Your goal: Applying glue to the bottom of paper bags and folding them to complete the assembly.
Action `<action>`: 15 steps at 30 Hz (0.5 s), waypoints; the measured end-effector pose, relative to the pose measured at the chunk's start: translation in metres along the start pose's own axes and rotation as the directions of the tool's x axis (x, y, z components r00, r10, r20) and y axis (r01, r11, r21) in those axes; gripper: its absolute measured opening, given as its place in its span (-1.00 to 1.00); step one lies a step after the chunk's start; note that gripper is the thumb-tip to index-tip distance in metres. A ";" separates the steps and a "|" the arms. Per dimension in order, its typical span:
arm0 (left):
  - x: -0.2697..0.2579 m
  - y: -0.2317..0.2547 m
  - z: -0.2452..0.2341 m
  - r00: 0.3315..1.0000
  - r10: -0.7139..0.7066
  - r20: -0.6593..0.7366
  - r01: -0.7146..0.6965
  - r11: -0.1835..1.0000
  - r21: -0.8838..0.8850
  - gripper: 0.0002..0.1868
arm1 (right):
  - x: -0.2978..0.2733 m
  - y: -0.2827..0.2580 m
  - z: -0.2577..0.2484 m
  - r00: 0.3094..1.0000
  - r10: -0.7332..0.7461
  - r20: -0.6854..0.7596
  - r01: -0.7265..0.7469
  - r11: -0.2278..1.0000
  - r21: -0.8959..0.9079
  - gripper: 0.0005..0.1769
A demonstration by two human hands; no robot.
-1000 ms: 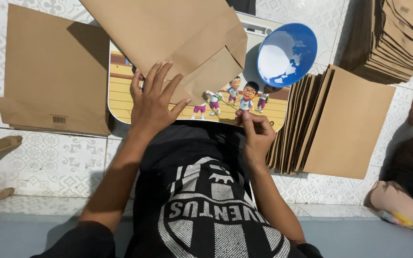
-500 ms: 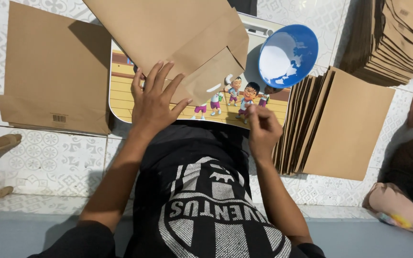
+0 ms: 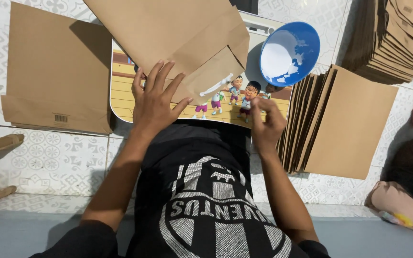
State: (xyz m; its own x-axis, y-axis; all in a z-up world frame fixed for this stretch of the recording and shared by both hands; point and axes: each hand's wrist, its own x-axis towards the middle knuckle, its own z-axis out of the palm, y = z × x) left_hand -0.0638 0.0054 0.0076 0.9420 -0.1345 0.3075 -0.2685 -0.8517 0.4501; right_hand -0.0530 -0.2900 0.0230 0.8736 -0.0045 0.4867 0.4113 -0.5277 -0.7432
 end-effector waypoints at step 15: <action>0.001 0.001 -0.001 1.000 -0.001 0.000 0.001 1.000 0.003 -0.46 | -0.033 -0.040 0.019 0.988 -0.053 0.147 0.039 0.995 0.094 -0.86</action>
